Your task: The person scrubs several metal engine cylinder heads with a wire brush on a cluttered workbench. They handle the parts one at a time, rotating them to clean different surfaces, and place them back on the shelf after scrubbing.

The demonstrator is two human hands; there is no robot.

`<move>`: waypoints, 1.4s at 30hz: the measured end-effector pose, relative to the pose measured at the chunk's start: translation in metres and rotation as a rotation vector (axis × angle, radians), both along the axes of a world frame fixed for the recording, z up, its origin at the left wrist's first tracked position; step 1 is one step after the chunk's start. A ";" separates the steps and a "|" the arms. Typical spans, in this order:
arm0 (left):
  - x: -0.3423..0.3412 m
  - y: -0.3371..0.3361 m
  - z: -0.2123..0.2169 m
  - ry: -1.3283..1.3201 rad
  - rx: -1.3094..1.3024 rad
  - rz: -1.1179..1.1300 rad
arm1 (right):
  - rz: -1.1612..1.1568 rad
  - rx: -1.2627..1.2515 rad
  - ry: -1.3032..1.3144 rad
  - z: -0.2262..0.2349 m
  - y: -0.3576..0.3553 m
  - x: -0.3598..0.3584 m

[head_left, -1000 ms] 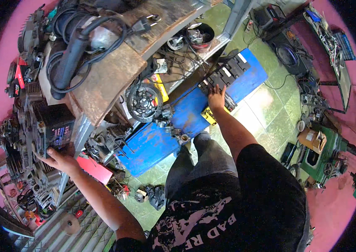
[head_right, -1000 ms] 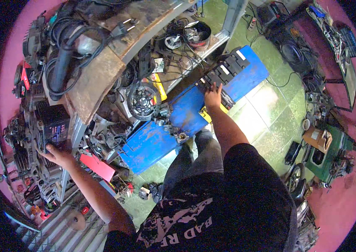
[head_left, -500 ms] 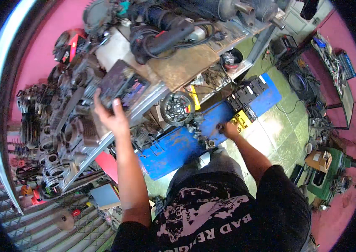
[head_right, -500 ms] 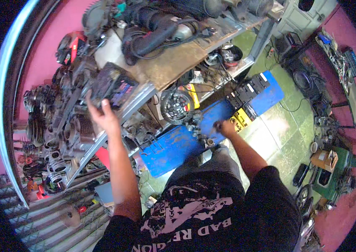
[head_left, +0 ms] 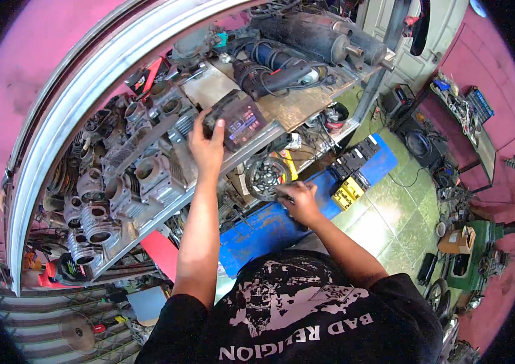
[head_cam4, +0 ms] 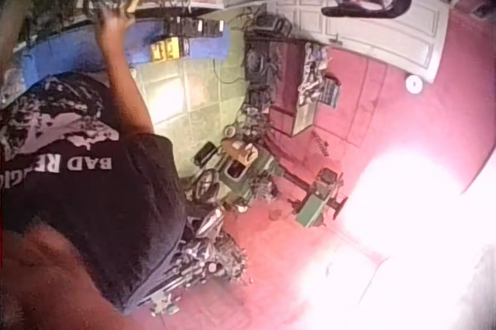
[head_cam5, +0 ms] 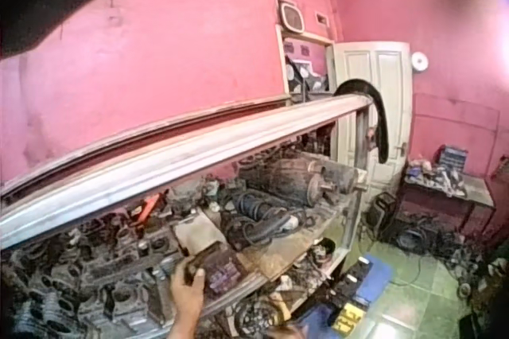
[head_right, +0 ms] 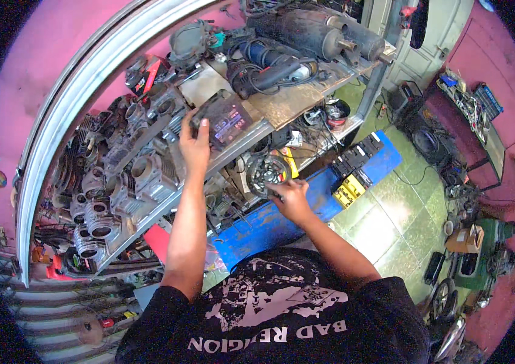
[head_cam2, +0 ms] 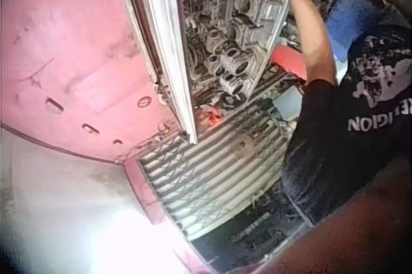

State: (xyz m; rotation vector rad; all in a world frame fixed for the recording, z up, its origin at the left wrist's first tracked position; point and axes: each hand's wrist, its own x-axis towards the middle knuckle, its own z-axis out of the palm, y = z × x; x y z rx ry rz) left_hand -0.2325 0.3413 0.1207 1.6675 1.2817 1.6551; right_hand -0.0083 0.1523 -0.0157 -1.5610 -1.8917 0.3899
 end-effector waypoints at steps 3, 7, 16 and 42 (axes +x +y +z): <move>-0.003 0.007 -0.010 0.015 -0.019 0.054 | -0.100 0.269 0.059 0.105 0.021 -0.023; 0.001 0.017 -0.012 -0.159 0.035 0.035 | -0.225 0.687 -0.052 0.167 0.086 -0.033; 0.001 0.019 -0.017 -0.039 0.000 0.064 | -0.446 0.458 -0.110 0.160 0.168 -0.089; -0.004 0.012 -0.014 0.011 0.018 -0.013 | -0.278 0.398 -0.242 0.153 0.140 -0.069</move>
